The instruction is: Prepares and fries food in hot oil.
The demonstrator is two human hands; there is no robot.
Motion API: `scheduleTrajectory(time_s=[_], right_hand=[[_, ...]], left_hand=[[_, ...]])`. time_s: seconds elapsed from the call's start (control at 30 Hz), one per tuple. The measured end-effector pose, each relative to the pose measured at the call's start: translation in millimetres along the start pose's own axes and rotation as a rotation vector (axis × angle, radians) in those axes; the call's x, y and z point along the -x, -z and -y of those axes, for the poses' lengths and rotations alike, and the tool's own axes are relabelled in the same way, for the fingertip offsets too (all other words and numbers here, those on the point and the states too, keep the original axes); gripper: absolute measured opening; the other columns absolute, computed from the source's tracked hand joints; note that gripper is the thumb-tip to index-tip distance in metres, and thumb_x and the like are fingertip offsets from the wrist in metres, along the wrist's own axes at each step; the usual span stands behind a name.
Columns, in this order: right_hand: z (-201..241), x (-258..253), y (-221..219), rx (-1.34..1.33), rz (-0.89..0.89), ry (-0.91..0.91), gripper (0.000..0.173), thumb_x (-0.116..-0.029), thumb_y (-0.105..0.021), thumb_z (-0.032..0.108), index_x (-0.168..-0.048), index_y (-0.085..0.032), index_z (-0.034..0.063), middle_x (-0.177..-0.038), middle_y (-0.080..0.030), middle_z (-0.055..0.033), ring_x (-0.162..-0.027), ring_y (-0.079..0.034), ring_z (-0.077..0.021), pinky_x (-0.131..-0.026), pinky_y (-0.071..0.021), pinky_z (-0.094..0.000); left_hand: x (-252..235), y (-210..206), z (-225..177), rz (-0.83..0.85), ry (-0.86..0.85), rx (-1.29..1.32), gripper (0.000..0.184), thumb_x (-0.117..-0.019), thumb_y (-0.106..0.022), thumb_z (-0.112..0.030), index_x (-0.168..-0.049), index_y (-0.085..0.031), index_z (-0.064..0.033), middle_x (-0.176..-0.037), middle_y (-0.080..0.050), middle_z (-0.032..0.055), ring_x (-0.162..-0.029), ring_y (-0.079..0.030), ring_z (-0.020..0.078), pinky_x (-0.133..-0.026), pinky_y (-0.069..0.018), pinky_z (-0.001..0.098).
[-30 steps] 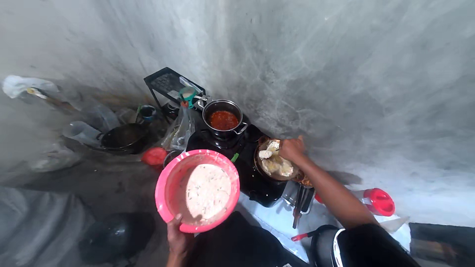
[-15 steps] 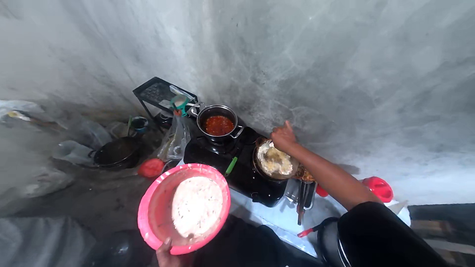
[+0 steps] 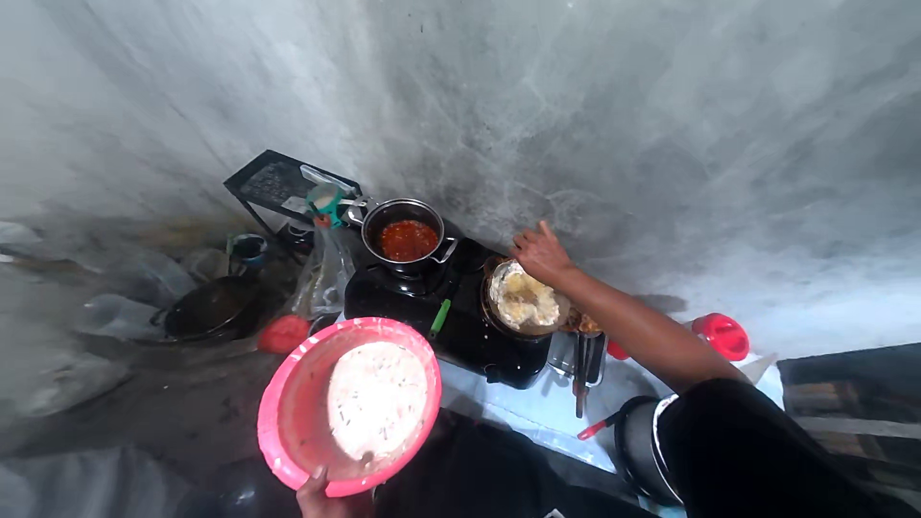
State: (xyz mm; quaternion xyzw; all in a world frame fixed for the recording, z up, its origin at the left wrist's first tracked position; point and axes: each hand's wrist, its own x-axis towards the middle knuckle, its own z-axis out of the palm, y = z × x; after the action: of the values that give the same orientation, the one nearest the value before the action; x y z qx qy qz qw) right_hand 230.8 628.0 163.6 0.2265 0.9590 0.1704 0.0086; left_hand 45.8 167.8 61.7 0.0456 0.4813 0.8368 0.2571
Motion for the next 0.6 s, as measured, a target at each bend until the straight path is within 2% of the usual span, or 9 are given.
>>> scheduleTrajectory(time_s=[0.2,0.4,0.6], right_hand=[[-3.4,5.2,-9.3,-0.029,-0.015,0.018,0.019,-0.0998,-0.052,0.002,-0.104,-0.071,0.0042,-0.11,-0.07,-0.0162,-0.112,-0.064,-0.0368,-0.106,-0.04,-0.0629],[2.5,8.0,-11.2,-0.049,-0.064,0.012,0.019,-0.0991,-0.054,0.002,-0.101,-0.072,0.0062,-0.108,-0.07,-0.0144,-0.111,-0.064,-0.0346,-0.103,-0.0417,-0.06],[5.0,20.9,-14.8,-0.072,-0.05,-0.038,0.019,-0.0987,-0.056,0.002,-0.106,-0.073,0.0066,-0.108,-0.07,-0.0151,-0.11,-0.064,-0.0362,-0.103,-0.0416,-0.0627]], left_hand=[[-0.6,4.4,2.3,0.026,-0.01,-0.007,0.037,-0.087,-0.067,-0.047,-0.116,-0.064,-0.0245,-0.104,-0.076,-0.0053,-0.098,-0.073,0.0095,-0.081,-0.0629,0.0344],[1.9,6.7,1.4,-0.007,-0.002,-0.006,0.037,-0.086,-0.068,-0.046,-0.115,-0.064,-0.0234,-0.102,-0.075,-0.0048,-0.096,-0.073,0.0097,-0.076,-0.0634,0.0344],[2.7,18.1,0.7,0.005,-0.042,-0.038,0.028,-0.0892,-0.063,-0.044,-0.112,-0.064,-0.0278,-0.101,-0.075,-0.0116,-0.095,-0.072,0.0044,-0.077,-0.0629,0.0302]])
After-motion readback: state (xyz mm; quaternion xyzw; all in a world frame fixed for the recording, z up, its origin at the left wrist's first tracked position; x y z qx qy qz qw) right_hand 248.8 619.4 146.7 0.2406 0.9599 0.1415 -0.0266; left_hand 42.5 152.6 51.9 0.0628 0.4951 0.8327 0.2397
